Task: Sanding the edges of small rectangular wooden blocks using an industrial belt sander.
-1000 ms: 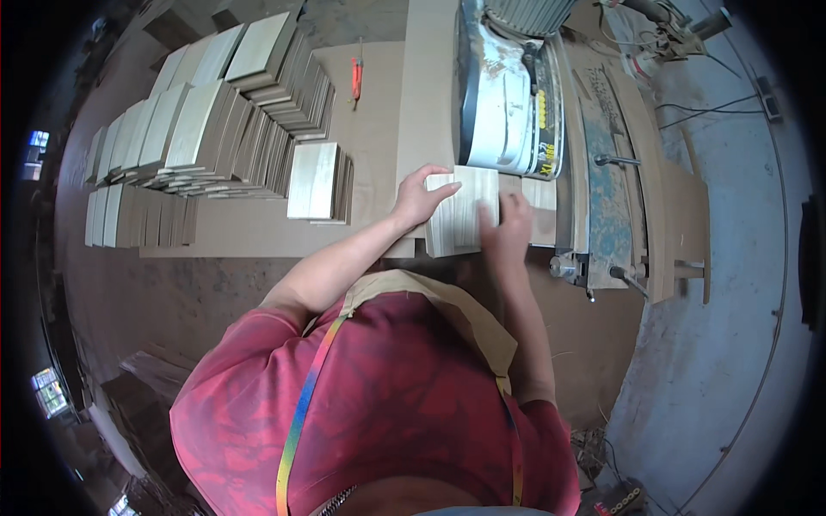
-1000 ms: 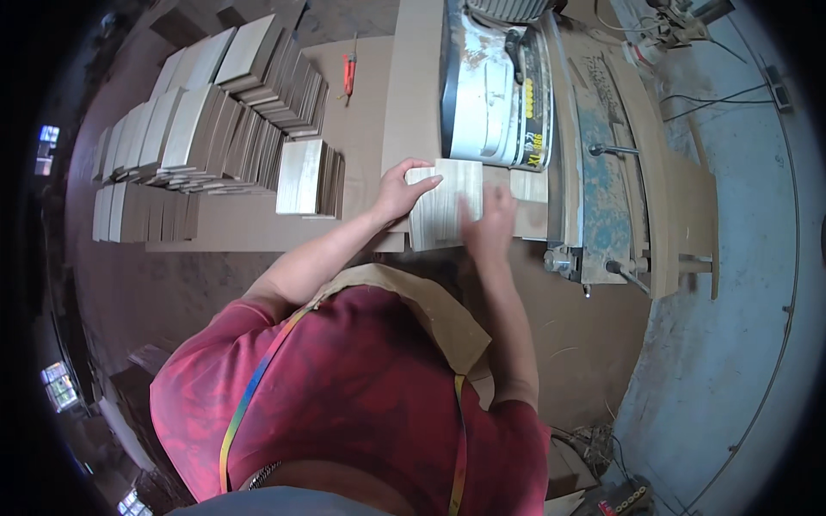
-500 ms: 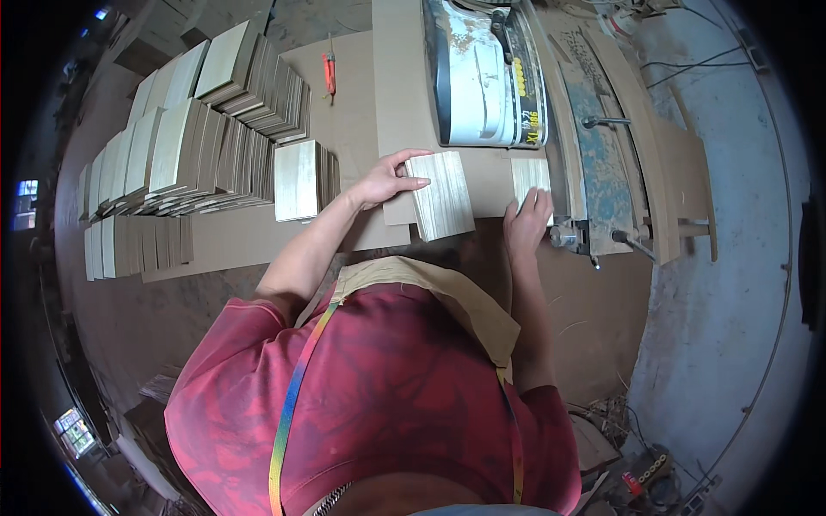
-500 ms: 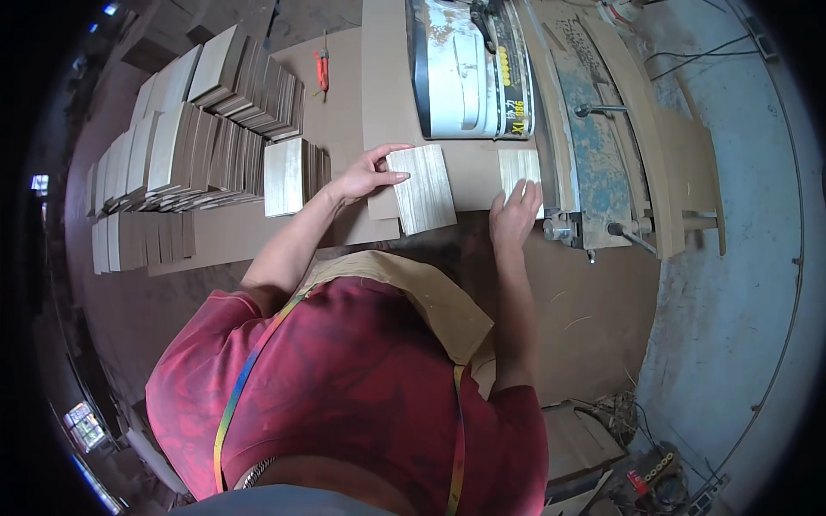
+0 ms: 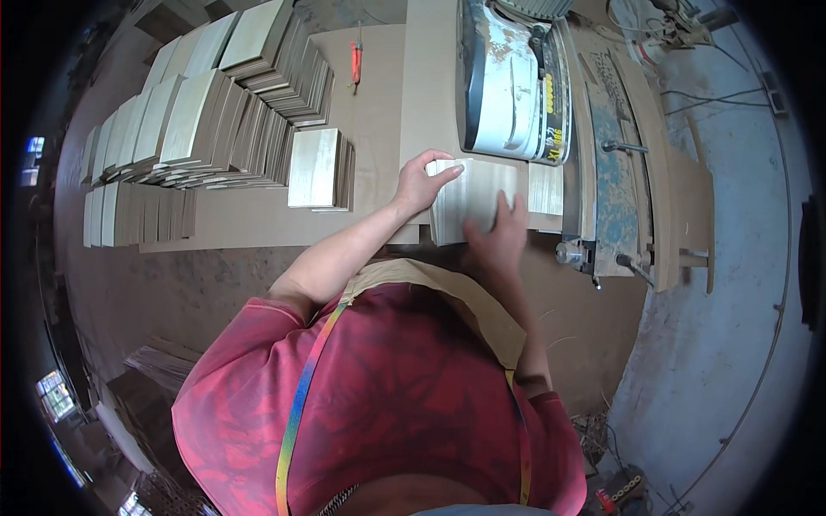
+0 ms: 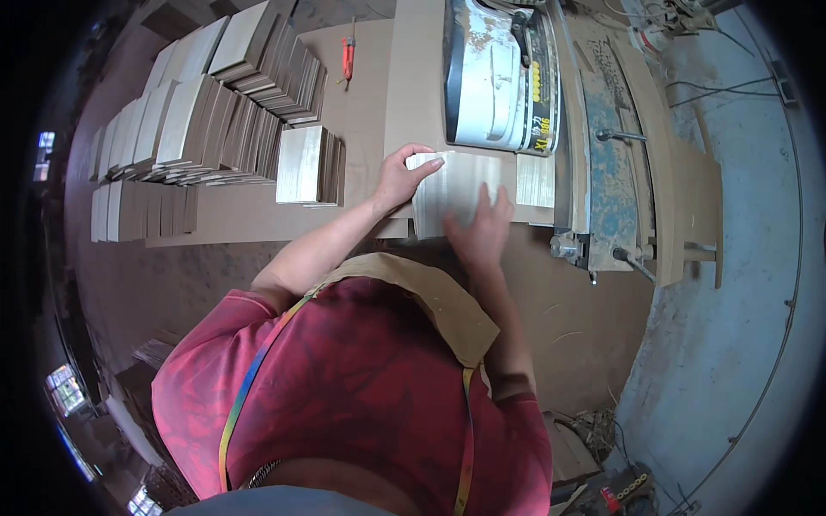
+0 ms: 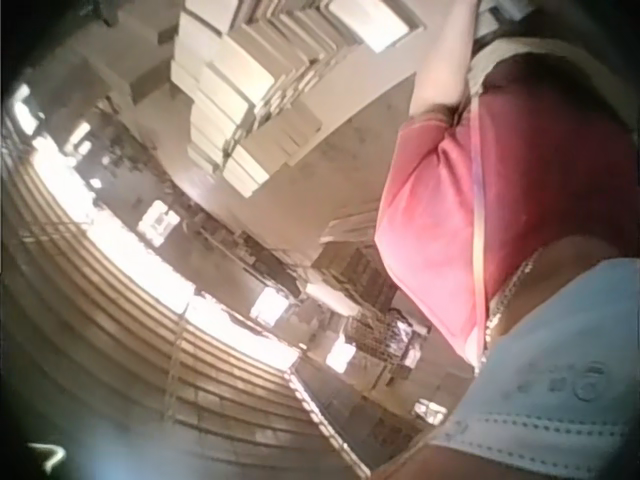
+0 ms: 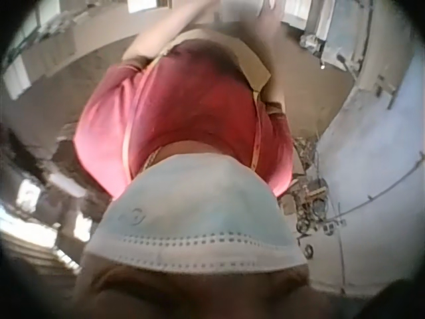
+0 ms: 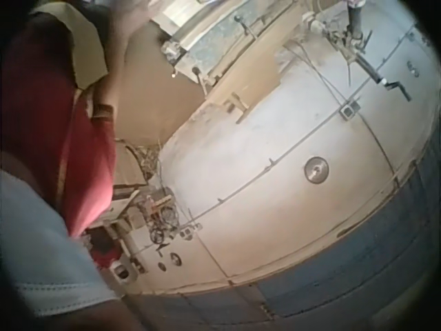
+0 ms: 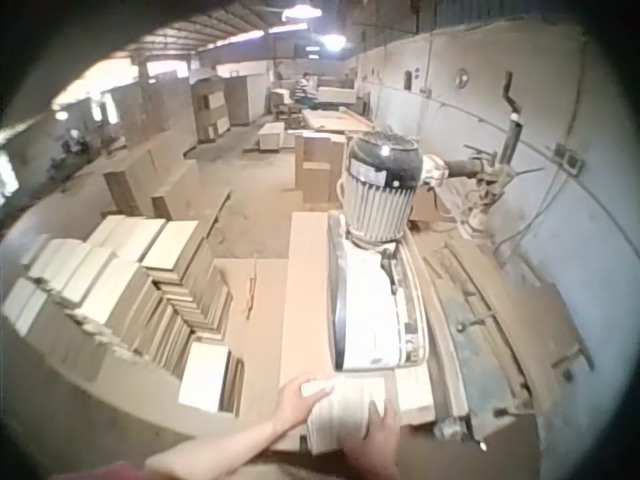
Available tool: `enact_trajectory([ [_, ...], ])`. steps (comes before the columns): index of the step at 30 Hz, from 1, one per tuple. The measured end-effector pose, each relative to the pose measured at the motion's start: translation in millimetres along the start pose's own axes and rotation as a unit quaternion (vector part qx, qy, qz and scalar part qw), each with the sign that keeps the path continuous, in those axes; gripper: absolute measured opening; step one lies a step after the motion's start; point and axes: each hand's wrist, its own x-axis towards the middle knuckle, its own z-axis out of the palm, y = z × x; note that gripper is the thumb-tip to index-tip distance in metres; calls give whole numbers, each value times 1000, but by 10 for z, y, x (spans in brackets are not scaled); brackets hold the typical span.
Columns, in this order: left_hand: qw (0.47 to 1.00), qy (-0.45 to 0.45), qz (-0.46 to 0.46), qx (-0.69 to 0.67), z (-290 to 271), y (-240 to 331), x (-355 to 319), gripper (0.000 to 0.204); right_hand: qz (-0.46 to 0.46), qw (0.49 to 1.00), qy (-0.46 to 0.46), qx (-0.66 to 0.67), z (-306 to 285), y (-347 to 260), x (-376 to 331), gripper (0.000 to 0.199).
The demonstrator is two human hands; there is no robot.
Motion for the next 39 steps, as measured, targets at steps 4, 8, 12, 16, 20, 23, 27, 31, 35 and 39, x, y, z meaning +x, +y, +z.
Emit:
enact_trajectory([
  [4,998,-40,-37,-32,-119,-21,39,33,66,998,12,1,-285,383,-352,75],
  [8,985,-134,-56,-88,-406,-114,86,44,56,998,39,11,-252,523,-614,72],
  [12,961,-230,-70,-138,-567,-173,192,56,46,998,48,-5,-184,594,-572,72],
  [16,953,-248,-88,-151,-603,-242,298,68,68,997,16,-33,-148,676,-232,73],
  [20,963,-158,-134,-169,-424,-181,139,64,43,995,24,-86,-63,937,-238,77],
  [23,991,-129,-21,-29,-1,-432,213,61,5,994,46,-99,-134,1272,-190,74],
  [27,991,-130,-15,-10,239,-358,221,58,32,992,9,-123,-54,1540,-6,75],
  [31,992,-123,-33,-25,239,-224,124,58,-2,991,31,-129,32,1623,124,67],
  [35,994,-105,-12,16,321,-271,183,59,-36,975,98,-194,225,1846,174,58],
  [39,995,-85,5,48,393,-358,261,58,-42,981,109,-156,267,1859,573,51],
])
